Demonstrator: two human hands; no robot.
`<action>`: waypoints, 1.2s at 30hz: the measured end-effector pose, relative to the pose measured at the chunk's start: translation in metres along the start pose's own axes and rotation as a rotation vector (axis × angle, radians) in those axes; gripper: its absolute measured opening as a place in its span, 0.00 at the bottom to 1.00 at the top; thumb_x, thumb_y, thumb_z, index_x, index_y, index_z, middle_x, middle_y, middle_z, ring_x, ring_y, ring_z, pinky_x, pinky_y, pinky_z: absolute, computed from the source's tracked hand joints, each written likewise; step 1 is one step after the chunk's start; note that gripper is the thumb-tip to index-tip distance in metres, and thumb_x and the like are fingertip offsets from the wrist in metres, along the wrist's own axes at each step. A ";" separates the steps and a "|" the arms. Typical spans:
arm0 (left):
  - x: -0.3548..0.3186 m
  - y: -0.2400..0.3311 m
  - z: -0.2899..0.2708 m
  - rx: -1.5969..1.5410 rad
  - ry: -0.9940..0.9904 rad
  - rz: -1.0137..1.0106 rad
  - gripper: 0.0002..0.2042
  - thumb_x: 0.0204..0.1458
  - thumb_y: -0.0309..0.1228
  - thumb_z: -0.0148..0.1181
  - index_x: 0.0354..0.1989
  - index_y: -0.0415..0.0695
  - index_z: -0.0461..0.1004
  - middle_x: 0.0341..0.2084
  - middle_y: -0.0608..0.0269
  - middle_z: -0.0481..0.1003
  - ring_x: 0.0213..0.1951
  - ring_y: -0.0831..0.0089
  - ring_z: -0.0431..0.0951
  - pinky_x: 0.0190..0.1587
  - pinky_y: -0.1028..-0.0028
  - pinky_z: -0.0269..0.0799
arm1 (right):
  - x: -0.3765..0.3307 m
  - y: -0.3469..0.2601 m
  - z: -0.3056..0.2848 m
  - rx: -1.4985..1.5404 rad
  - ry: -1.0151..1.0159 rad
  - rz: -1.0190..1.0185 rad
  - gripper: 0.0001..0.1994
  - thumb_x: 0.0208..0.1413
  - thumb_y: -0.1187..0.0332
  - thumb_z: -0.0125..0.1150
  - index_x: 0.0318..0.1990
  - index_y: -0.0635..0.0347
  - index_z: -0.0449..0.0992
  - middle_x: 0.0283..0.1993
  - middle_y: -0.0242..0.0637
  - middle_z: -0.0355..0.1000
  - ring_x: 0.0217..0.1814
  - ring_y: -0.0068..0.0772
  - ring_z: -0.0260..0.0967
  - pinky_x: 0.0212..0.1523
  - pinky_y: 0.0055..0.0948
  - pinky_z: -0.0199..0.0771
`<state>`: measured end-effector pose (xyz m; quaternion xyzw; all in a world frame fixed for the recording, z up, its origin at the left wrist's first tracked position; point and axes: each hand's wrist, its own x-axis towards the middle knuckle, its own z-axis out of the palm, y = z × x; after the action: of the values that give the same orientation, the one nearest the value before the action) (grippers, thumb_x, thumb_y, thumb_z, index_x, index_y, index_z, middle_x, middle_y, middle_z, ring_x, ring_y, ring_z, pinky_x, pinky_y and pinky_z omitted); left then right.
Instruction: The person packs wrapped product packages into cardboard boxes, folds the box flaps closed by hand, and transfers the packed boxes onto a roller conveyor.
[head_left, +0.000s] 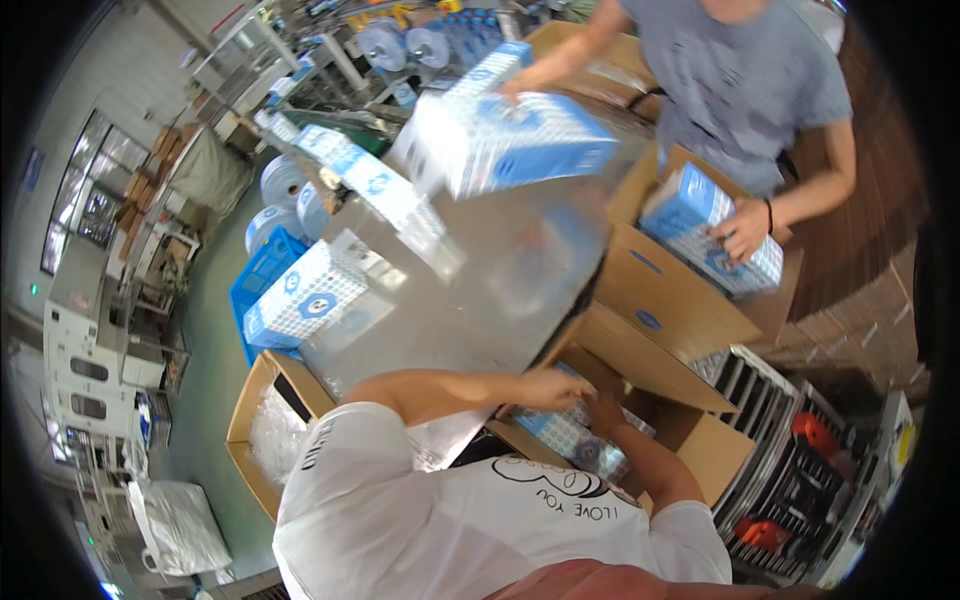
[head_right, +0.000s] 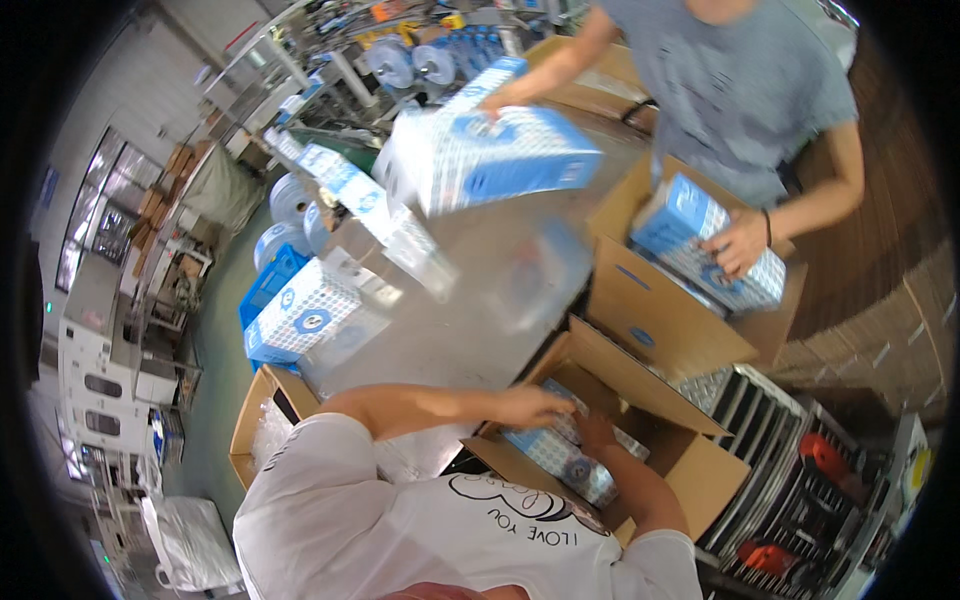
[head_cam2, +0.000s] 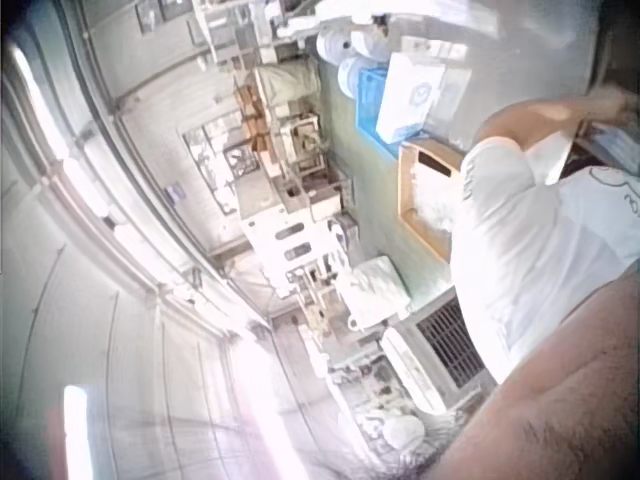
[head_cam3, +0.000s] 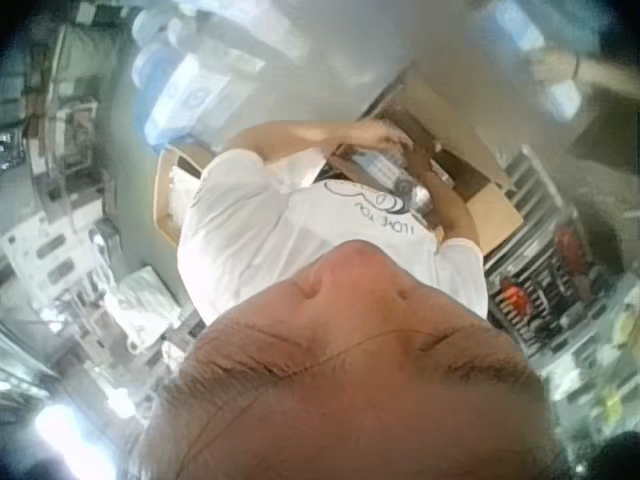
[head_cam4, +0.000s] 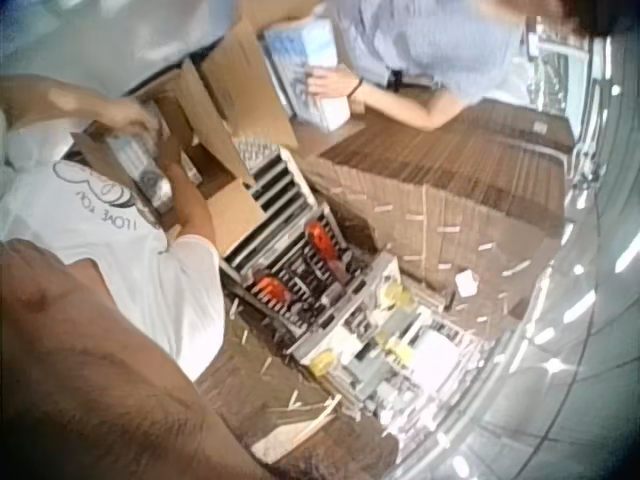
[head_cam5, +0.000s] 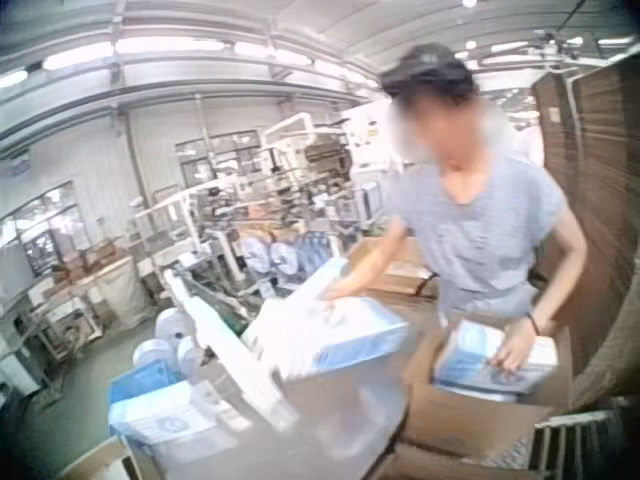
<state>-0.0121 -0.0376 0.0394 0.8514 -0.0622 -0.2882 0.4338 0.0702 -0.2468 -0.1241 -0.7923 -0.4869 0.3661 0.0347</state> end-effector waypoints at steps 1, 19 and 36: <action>-0.023 -0.012 -0.030 0.082 0.281 0.108 0.19 0.53 0.27 0.55 0.54 0.44 0.70 0.49 0.51 0.74 0.51 0.49 0.71 0.54 0.59 0.67 | 0.006 -0.007 -0.009 -0.121 -0.088 0.046 0.45 0.45 0.66 0.65 0.71 0.46 0.48 0.58 0.57 0.62 0.61 0.61 0.58 0.59 0.49 0.62; -0.176 -0.140 -0.168 0.852 1.143 0.171 0.48 0.29 0.45 0.70 0.64 0.41 0.59 0.44 0.48 0.69 0.49 0.54 0.68 0.59 0.52 0.55 | 0.172 -0.366 -0.361 0.351 0.279 -0.662 0.24 0.58 0.68 0.59 0.62 0.57 0.64 0.49 0.40 0.74 0.54 0.31 0.69 0.55 0.34 0.67; -0.263 -0.147 -0.066 0.841 1.273 0.242 0.29 0.35 0.29 0.59 0.51 0.32 0.69 0.37 0.50 0.70 0.41 0.57 0.70 0.47 0.62 0.63 | 0.175 -0.280 -0.324 -0.283 0.306 -0.249 0.58 0.35 0.61 0.75 0.73 0.47 0.40 0.51 0.61 0.66 0.53 0.60 0.67 0.54 0.43 0.68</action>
<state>-0.2147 0.1933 0.0712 0.9335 0.0023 0.3543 0.0544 0.1053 0.1365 0.1319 -0.7693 -0.6164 0.1630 0.0417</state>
